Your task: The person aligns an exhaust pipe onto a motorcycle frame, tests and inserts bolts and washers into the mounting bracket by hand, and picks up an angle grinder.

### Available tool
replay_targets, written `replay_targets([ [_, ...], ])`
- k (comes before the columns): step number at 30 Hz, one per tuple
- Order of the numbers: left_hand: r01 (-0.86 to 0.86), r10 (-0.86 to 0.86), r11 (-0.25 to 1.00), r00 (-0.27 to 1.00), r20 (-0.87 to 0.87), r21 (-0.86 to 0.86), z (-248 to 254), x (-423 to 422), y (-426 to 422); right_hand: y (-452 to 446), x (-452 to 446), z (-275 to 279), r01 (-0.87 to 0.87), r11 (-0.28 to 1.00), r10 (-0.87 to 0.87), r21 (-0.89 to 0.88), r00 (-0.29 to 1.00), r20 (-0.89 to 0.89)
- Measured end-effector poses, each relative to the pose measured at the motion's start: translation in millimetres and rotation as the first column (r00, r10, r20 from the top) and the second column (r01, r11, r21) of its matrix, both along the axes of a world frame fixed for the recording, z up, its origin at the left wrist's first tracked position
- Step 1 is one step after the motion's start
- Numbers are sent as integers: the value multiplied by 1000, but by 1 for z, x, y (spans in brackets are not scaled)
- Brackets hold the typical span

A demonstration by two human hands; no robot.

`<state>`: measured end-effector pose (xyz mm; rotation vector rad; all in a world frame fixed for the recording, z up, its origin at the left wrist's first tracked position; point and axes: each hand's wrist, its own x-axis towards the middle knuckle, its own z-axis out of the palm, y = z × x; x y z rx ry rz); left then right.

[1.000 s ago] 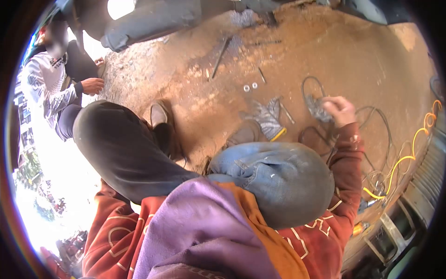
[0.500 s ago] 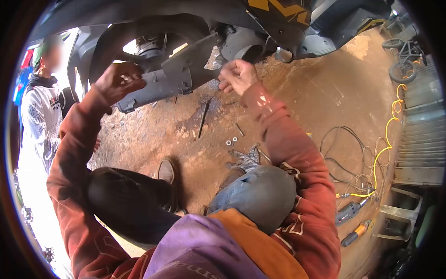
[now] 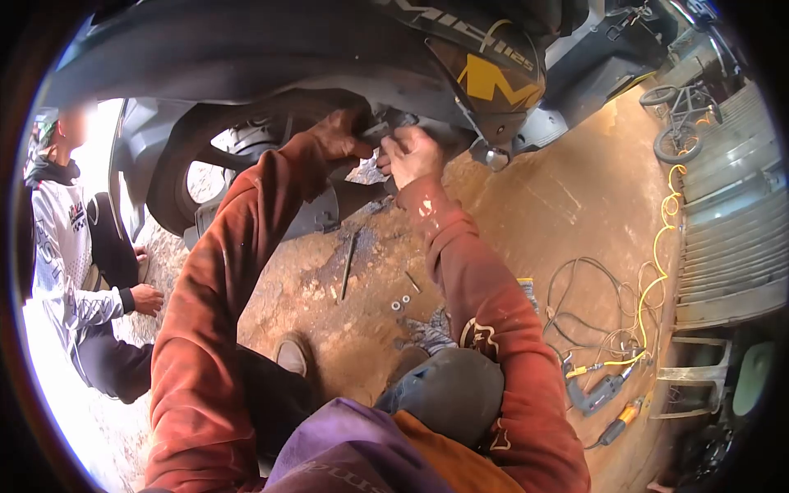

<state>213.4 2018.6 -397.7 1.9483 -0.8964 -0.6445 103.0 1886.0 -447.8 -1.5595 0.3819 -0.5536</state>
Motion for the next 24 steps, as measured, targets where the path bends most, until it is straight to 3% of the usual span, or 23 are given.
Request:
replay_targets([
  [2, 4, -3, 1000, 999, 44, -15, -5, 2, -1, -1, -1, 0, 2, 1000, -2, 28, 1000, 6],
  [4, 46, -86, 971, 983, -162, -236, -6, 0, 1, 0, -5, 3, 12, 1000, -12, -8, 1000, -7],
  [7, 60, -70, 990, 995, -74, -124, -4, 1, -2, 3, -4, 4, 21, 999, -22, 43, 1000, 23],
  [11, 36, -43, 995, 996, -81, -91, -9, -6, 1, 4, -3, -3, 39, 998, -43, 46, 996, 81],
  [12, -42, 60, 995, 979, 196, -93, -16, -9, 2, 8, -4, -3, 33, 998, -36, 48, 997, 71],
  [13, -113, 153, 987, 875, 460, -114, -22, -12, 4, 13, -6, -2, 67, 992, -78, 108, 991, 111],
  [14, -117, 156, 987, 874, 460, -114, -26, -11, 9, 16, -6, -1, 97, 981, -123, 167, 980, 154],
  [16, -39, -23, 986, 929, 368, 161, -29, -12, 26, 19, -6, -1, 125, 972, -154, 201, 979, 133],
  [21, -105, -3, 985, 788, 616, 139, -23, -49, 28, 22, -19, -8, 158, 959, -190, 234, 974, 122],
  [24, -121, -27, 971, 803, 596, 208, -23, -56, 25, 14, -34, -10, 110, 976, -146, 189, 971, 190],
])
